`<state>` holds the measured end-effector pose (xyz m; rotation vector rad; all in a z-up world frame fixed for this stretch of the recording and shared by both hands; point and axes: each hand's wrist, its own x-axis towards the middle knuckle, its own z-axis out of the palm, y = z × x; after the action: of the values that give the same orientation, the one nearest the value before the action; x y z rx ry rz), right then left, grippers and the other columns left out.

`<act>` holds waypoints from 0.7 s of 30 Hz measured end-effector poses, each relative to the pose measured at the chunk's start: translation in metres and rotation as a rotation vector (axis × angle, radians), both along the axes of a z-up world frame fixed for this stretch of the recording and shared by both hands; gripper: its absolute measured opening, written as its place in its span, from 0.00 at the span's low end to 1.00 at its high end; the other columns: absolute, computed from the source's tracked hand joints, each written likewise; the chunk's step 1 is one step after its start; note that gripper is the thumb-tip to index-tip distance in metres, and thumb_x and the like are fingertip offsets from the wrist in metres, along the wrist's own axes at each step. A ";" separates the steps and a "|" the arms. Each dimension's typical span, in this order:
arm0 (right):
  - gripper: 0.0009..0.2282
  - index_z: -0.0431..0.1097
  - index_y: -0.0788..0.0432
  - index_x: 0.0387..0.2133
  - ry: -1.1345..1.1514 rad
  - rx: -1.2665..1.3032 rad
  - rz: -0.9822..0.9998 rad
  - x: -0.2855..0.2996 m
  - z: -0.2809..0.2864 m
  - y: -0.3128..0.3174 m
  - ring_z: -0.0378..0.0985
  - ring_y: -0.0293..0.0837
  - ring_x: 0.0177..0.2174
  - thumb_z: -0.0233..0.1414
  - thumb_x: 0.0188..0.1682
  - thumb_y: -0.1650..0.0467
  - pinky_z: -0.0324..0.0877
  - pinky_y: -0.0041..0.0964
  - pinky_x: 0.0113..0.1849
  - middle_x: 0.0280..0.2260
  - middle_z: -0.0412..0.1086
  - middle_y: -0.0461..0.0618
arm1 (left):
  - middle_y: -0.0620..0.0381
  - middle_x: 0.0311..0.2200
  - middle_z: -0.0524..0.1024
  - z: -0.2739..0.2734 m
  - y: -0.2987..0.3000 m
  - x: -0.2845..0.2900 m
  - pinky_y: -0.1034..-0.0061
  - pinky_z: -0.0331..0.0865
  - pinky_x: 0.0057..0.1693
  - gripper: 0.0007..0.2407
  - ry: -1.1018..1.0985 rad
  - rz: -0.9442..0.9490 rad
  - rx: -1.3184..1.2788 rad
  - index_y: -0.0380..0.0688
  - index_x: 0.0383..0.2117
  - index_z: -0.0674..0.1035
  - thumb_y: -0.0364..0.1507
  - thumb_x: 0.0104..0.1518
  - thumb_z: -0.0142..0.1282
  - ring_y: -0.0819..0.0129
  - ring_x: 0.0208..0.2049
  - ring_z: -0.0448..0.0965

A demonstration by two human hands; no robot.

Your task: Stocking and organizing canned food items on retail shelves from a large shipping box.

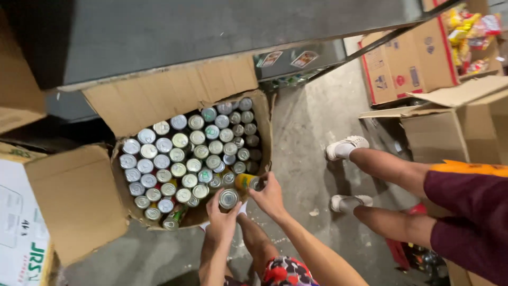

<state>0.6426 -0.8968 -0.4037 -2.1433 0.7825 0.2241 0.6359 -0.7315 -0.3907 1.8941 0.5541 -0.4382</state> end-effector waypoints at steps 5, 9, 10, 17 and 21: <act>0.22 0.65 0.64 0.35 -0.042 0.026 -0.002 0.039 -0.079 0.015 0.77 0.50 0.30 0.67 0.33 0.68 0.74 0.44 0.35 0.30 0.73 0.57 | 0.46 0.52 0.73 -0.070 -0.003 -0.013 0.63 0.68 0.59 0.29 -0.121 0.080 0.026 0.44 0.54 0.76 0.26 0.40 0.74 0.53 0.54 0.74; 0.22 0.64 0.64 0.34 -0.085 0.046 -0.023 0.056 -0.138 0.032 0.77 0.51 0.31 0.67 0.33 0.67 0.73 0.44 0.36 0.31 0.73 0.57 | 0.47 0.49 0.75 -0.102 0.004 -0.016 0.66 0.73 0.55 0.27 -0.179 0.157 -0.007 0.42 0.51 0.77 0.25 0.41 0.74 0.56 0.50 0.78; 0.22 0.64 0.64 0.34 -0.055 0.050 -0.019 0.054 -0.150 0.033 0.77 0.51 0.31 0.67 0.33 0.67 0.73 0.44 0.36 0.31 0.73 0.57 | 0.47 0.49 0.75 -0.102 0.008 -0.017 0.66 0.73 0.55 0.27 -0.151 0.163 0.000 0.42 0.51 0.77 0.25 0.41 0.74 0.56 0.50 0.78; 0.24 0.63 0.64 0.35 -0.167 -0.052 0.045 0.063 -0.184 0.039 0.72 0.58 0.36 0.70 0.33 0.67 0.68 0.49 0.39 0.35 0.68 0.59 | 0.47 0.48 0.76 -0.100 0.024 -0.015 0.65 0.72 0.55 0.28 -0.116 0.130 0.040 0.41 0.52 0.77 0.24 0.39 0.74 0.55 0.49 0.78; 0.26 0.63 0.64 0.35 -0.201 -0.106 0.115 0.066 -0.187 0.035 0.71 0.60 0.38 0.71 0.30 0.68 0.68 0.50 0.40 0.36 0.67 0.60 | 0.46 0.47 0.76 -0.110 0.021 -0.011 0.64 0.71 0.55 0.28 -0.130 0.142 0.042 0.41 0.51 0.78 0.25 0.40 0.75 0.54 0.48 0.78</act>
<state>0.7081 -0.8615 -0.5908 -2.2711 0.5674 0.0262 0.6250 -0.7109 -0.5009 1.8938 0.6109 -0.2110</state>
